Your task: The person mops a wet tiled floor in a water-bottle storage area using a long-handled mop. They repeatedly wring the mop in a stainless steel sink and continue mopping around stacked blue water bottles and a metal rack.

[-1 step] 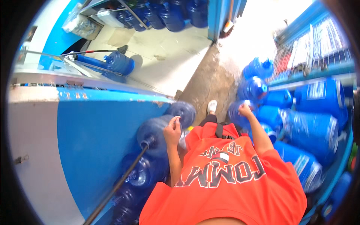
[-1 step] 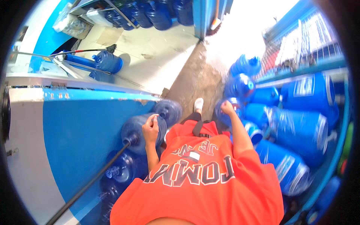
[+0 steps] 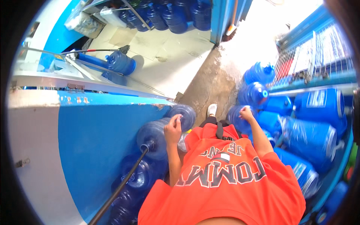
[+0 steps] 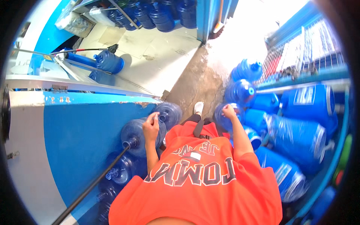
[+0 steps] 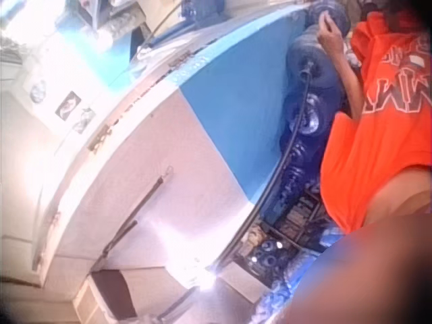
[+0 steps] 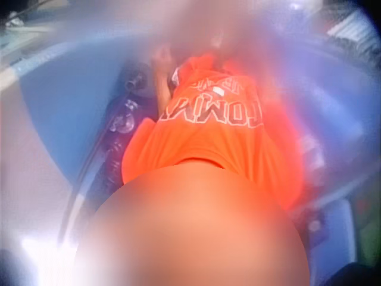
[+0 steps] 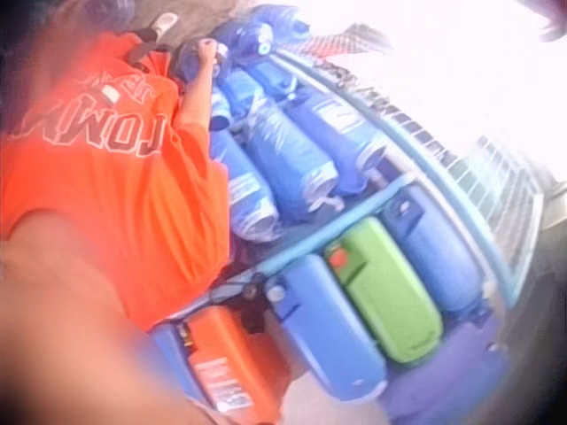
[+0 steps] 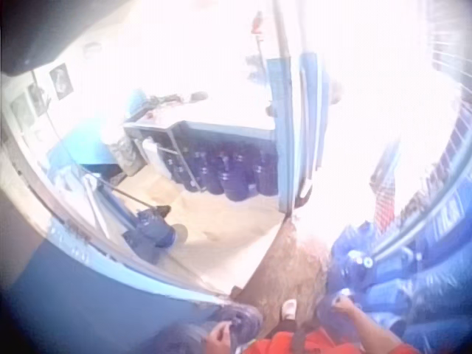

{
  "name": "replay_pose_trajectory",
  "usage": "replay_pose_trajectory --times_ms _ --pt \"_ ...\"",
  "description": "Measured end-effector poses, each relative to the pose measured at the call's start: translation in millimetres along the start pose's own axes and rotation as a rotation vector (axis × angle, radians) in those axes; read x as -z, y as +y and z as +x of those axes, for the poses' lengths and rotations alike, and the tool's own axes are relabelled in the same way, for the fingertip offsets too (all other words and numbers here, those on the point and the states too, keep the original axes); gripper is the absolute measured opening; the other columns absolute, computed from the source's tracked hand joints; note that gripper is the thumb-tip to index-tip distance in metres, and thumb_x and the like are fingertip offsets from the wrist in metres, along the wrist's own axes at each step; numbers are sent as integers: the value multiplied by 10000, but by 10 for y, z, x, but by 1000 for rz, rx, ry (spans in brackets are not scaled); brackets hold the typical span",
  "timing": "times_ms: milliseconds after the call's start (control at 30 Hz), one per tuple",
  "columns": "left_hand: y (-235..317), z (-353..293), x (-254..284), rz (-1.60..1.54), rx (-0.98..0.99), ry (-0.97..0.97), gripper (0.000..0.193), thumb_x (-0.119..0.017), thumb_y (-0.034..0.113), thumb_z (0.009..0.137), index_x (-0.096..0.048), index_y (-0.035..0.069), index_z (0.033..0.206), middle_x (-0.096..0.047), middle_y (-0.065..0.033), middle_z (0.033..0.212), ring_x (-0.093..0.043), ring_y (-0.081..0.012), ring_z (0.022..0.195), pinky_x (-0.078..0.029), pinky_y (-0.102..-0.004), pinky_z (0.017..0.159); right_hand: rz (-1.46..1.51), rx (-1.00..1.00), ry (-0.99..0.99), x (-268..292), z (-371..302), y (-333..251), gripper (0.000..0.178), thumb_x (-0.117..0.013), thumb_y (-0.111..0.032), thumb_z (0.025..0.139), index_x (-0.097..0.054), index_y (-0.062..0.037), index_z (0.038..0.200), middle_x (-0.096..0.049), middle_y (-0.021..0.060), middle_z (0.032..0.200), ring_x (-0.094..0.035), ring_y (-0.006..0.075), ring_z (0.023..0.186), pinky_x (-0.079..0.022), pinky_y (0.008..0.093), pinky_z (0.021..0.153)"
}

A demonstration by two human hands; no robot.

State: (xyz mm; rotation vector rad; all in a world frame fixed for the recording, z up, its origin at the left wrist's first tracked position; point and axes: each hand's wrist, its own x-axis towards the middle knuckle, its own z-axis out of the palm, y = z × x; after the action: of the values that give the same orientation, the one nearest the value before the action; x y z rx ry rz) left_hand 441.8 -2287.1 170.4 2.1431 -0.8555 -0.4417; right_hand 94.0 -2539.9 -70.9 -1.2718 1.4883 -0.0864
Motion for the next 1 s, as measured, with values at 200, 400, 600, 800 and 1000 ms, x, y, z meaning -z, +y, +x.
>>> replay_pose_trajectory --times_ms 200,400,600,800,1000 --pt "626 1648 -88 -337 0 140 149 -592 145 989 -712 72 1038 -448 1 509 -419 -59 444 -312 -282 453 114 11 -12 606 783 -479 49 -662 -42 820 -614 -49 828 -652 48 746 -658 142 621 -529 293 545" --pt "362 2577 -414 -262 110 249 192 -578 169 1020 -696 31 1082 -458 64 556 -392 -14 481 -276 -231 448 -87 -189 -97 717 1936 -907 70 -601 -92 818 -613 -39 775 -674 88 714 -692 191 617 -520 316 491" --pt "174 2132 -931 -274 532 353 177 -596 145 997 -700 7 1037 -547 7 586 -464 -43 476 -348 -248 454 -149 108 -182 212 3189 -2011 148 -615 -127 809 -645 -4 732 -663 108 642 -684 216 562 -523 351 494" --pt "394 2166 -973 -223 635 898 177 -575 134 1010 -699 13 1044 -531 0 570 -439 -43 430 -290 -247 396 -423 269 -421 -727 4156 -3796 182 -643 -159 810 -673 19 833 -669 116 672 -655 195 561 -504 323 509" --pt "90 2971 -370 -81 684 1186 228 -550 177 1035 -686 -1 1082 -496 -9 525 -410 -53 416 -279 -260 395 -230 415 -807 -2219 4106 -5869 98 -736 -82 756 -680 -13 795 -672 53 719 -646 143 647 -522 309 605"
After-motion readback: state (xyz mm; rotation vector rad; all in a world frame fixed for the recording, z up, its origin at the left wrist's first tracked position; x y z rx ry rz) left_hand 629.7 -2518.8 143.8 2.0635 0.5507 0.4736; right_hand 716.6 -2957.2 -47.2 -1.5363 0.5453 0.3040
